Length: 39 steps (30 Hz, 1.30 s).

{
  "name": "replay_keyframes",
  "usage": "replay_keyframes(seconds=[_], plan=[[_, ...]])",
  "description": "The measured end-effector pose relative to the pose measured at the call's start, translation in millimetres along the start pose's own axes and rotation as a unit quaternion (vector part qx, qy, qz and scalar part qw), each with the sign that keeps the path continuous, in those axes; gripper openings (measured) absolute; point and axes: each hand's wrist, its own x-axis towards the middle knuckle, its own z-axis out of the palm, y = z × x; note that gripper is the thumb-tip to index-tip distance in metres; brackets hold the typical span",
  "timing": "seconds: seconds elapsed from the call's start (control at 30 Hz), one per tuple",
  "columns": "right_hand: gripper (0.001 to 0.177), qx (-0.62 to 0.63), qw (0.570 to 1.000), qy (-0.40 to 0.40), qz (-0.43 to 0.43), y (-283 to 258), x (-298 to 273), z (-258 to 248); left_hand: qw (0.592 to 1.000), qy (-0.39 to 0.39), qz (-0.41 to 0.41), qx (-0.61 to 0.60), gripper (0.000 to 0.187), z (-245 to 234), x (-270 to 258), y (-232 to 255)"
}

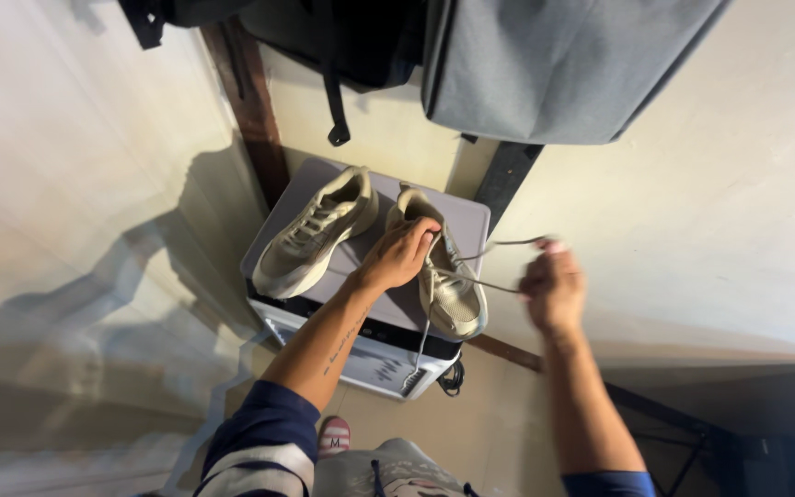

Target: The person selects a pair of beige sneakers from a pile on the floor and places them on a white appliance. They then proceed to untie the laces of both shoes, pulling the laces out of the eyelets and removing them completely.

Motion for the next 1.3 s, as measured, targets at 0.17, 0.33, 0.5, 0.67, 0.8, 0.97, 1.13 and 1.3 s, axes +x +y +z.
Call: replay_keyframes(seconds=[0.17, 0.33, 0.5, 0.67, 0.8, 0.97, 1.13, 1.3], plan=[[0.039, -0.353, 0.929, -0.009, 0.113, -21.8, 34.8, -46.3, 1.000, -0.008, -0.012, -0.016, 0.013, -2.0, -6.1, 0.1], [0.037, -0.552, 0.811, -0.037, -0.190, 4.3, 3.7, 3.4, 0.999, 0.010, 0.029, -0.013, 0.015, 4.5, -1.1, 0.3], [0.033, -0.519, 0.806, -0.219, -0.183, 16.5, -23.0, 66.5, 1.000, -0.007, -0.010, 0.007, 0.011, 6.0, -1.6, 2.8], [0.035, -0.538, 0.798, -0.204, -0.180, 9.5, -15.9, 72.6, 0.994, -0.080, -0.075, 0.024, 0.013, -6.4, 2.4, 16.7], [0.028, -0.514, 0.853, -0.082, -0.035, 15.2, -14.9, 54.9, 0.975, -0.109, -0.062, 0.186, 0.012, -0.6, 10.3, 37.9], [0.049, -0.360, 0.930, -0.042, -0.067, 39.2, -34.8, 54.5, 0.969, -0.098, -0.034, 0.225, 0.017, 28.6, 9.9, 56.8], [0.064, -0.341, 0.937, -0.045, -0.060, 45.1, -52.5, 58.4, 0.973, -0.121, -0.099, 0.167, 0.018, 41.7, 4.7, 47.6], [0.064, -0.373, 0.924, -0.036, -0.071, 44.4, -52.7, 59.1, 0.986, -0.157, -0.053, -0.007, 0.024, 28.5, -2.4, 33.3]])
